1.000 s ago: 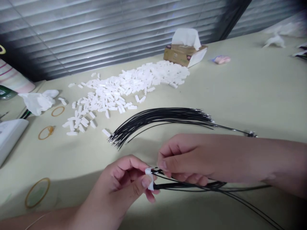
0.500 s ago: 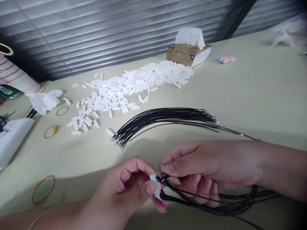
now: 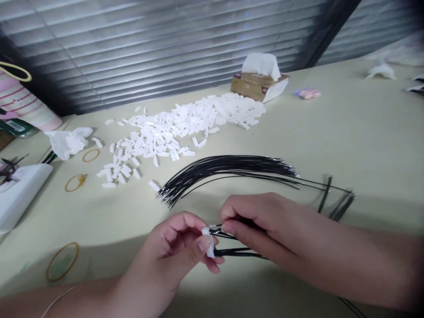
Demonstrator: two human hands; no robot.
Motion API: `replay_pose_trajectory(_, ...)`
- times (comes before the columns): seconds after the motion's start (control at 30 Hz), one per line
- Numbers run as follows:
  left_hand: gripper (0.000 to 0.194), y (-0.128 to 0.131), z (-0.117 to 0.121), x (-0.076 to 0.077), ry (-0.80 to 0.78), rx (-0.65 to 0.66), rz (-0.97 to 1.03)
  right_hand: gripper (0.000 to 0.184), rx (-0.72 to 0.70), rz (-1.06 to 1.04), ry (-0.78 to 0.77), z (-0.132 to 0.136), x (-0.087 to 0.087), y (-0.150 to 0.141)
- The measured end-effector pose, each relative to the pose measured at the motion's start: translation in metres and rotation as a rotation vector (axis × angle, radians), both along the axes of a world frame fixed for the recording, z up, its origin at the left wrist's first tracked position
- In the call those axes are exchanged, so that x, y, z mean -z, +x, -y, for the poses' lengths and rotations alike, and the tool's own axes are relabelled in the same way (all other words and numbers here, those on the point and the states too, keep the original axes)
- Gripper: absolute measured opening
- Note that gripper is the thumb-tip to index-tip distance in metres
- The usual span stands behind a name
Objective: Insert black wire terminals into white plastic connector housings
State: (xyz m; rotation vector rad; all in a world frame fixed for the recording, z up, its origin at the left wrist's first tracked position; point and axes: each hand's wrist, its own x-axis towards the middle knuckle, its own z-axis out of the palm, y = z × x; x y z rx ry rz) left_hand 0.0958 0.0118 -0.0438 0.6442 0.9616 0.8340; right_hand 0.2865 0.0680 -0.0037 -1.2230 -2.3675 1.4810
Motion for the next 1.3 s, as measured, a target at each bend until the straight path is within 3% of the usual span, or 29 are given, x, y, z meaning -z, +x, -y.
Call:
replay_pose_trajectory(0.27, 0.021, 0.001, 0.0, 0.0, -0.01, -0.003, -0.009, 0.036, 0.059, 0.034, -0.141, -0.002, 0.003, 0.001)
replay_pose_trajectory(0.5, 0.017, 0.0, 0.0, 0.0, -0.014, -0.006, 0.005, 0.03, 0.012, 0.102, 0.004, 0.004, -0.002, -0.004)
replay_pose_trajectory(0.7, 0.02, 0.001, -0.002, -0.003, -0.031, -0.009, -0.005, 0.03, 0.035, 0.222, 0.036, 0.005, -0.004, -0.008)
replay_pose_trajectory(1.03, 0.02, 0.002, -0.003, -0.001, -0.055, -0.007, 0.081, 0.029, 0.019, 0.135, 0.013, 0.005, 0.0, -0.008)
replay_pose_trajectory(1.3, 0.018, 0.001, -0.003, -0.005, -0.055, 0.029, 0.063, 0.031, 0.016, -0.031, -0.139, 0.002, 0.003, -0.001)
